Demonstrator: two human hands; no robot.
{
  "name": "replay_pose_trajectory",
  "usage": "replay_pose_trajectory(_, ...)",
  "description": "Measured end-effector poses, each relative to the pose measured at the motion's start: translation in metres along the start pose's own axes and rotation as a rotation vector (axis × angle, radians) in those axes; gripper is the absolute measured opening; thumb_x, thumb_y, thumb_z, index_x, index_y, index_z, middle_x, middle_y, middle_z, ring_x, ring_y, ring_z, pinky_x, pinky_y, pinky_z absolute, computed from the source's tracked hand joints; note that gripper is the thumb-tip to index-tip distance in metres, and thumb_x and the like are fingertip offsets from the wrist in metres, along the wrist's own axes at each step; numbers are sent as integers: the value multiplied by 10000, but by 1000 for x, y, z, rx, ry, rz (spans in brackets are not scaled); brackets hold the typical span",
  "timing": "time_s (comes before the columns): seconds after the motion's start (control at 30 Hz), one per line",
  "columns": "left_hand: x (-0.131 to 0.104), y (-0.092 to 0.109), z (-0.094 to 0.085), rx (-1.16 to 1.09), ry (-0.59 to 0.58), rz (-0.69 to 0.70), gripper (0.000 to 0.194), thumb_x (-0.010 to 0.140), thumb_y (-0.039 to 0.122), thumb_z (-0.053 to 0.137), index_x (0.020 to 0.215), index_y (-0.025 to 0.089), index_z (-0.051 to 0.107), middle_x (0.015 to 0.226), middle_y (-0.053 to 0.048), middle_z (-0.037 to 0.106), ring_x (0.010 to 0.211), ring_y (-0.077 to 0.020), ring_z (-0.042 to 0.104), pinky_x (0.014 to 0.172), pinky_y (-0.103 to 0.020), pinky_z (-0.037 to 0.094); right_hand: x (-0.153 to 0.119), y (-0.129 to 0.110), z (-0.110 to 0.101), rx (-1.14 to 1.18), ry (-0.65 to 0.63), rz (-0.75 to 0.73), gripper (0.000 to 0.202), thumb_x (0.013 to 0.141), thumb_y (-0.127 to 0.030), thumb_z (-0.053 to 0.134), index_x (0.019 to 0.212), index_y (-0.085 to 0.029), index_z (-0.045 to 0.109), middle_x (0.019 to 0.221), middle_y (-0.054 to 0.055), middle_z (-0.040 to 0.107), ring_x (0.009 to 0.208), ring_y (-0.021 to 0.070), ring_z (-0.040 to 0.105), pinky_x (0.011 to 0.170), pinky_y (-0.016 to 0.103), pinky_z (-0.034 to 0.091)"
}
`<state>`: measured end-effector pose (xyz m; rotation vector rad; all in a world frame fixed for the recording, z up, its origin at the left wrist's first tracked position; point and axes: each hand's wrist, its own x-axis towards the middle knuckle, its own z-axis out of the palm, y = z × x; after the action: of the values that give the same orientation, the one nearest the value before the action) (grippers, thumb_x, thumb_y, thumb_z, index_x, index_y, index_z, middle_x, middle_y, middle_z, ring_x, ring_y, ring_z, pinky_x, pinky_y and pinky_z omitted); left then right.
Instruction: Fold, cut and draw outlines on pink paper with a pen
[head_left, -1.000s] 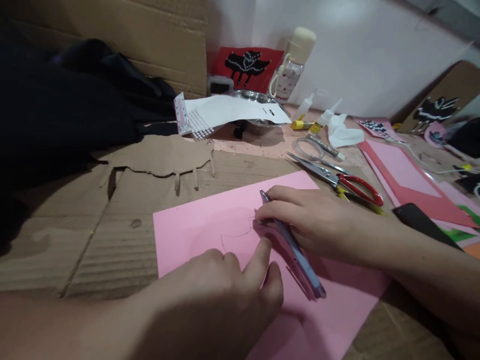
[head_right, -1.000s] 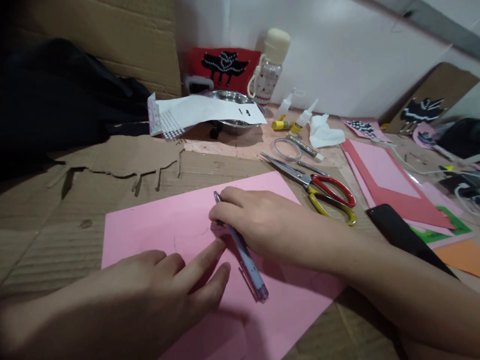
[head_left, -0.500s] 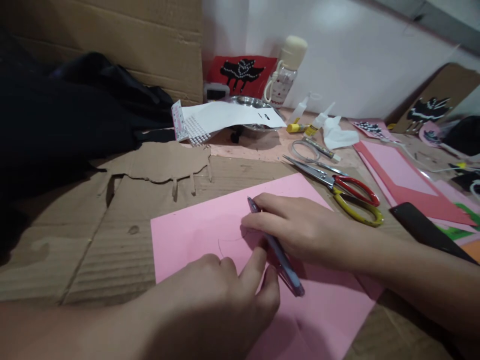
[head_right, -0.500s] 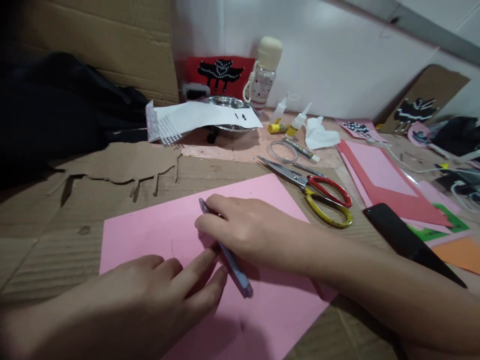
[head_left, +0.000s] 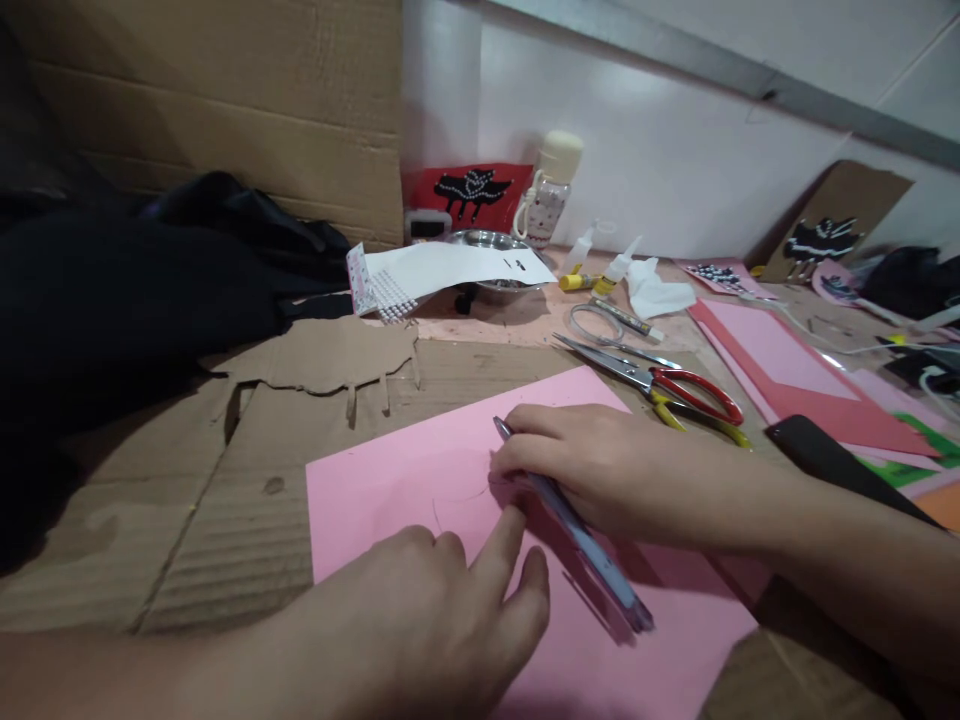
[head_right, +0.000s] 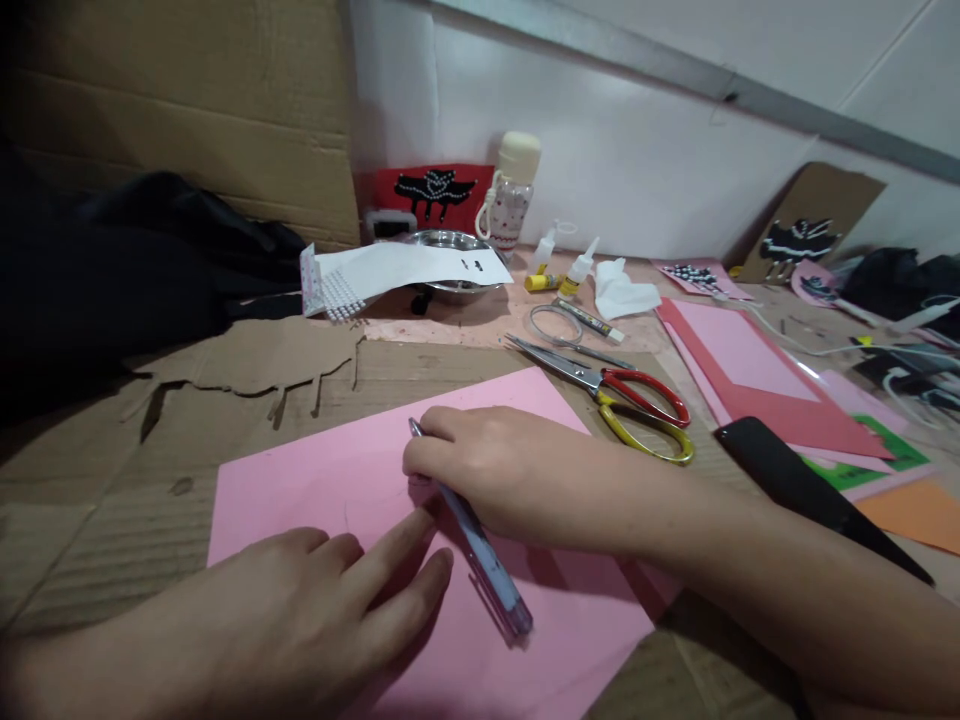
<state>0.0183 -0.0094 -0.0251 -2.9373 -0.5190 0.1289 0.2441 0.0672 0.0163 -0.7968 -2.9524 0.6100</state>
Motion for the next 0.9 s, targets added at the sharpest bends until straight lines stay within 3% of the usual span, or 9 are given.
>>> replay_pose_trajectory(0.1, 2, 0, 5, 48, 55, 0, 435, 961, 172, 614, 1394, 137, 634, 1292, -191, 782, 485, -192, 691, 342, -329, 463, 1, -5, -3, -13, -12, 0, 195, 1010, -46, 590, 1068, -180, 719, 1025, 39, 667, 778, 144, 603, 704, 253, 451)
replay_pose_trajectory(0.23, 3, 1, 9, 70, 89, -6, 361, 978, 155, 601, 1333, 152, 668, 1264, -171, 790, 541, -207, 735, 350, -319, 498, 3, -3, 2, -59, 33, -40, 168, 1046, -96, 572, 1102, -171, 711, 1054, 64, 672, 786, 162, 596, 681, 268, 439)
replay_pose_trajectory(0.43, 0, -3, 4, 40, 31, 20, 467, 1004, 162, 552, 1466, 114, 600, 1289, -194, 791, 530, -233, 744, 339, -358, 530, 1, 4, 2, 56, -10, 16, 219, 1008, -62, 584, 1112, -207, 712, 1057, 25, 652, 828, 150, 626, 760, 265, 473)
replay_pose_trajectory(0.53, 1, -2, 3, 55, 62, 11, 439, 1004, 163, 550, 1435, 127, 626, 1260, -189, 801, 473, -224, 711, 323, -356, 514, 1, 9, 10, 90, 73, 3, 217, 1017, -69, 557, 1086, -205, 712, 1051, 31, 648, 828, 149, 603, 749, 258, 465)
replay_pose_trajectory(0.63, 1, -1, 3, 36, 95, -9, 397, 990, 161, 571, 1376, 122, 660, 1235, -186, 804, 514, -225, 731, 358, -343, 524, 2, 6, 16, 107, 53, 33, 211, 1041, -100, 542, 1077, -209, 718, 1041, 31, 649, 823, 155, 595, 726, 259, 450)
replay_pose_trajectory(0.77, 1, -2, 0, -12, 87, -48, 360, 981, 131, 563, 1322, 131, 680, 1139, -145, 814, 489, -205, 702, 396, -325, 511, 1, -4, 11, 72, 18, 63, 187, 1061, -143, 553, 1075, -214, 725, 1020, 33, 655, 783, 157, 586, 685, 267, 427)
replay_pose_trajectory(0.9, 0, -4, -2, -1, 51, -24, 413, 978, 116, 545, 1376, 121, 658, 1255, -214, 796, 462, -215, 692, 371, -340, 507, 3, 6, 1, 71, 106, 61, 136, 1033, -167, 618, 1078, -214, 737, 1010, 33, 690, 808, 160, 627, 720, 271, 462)
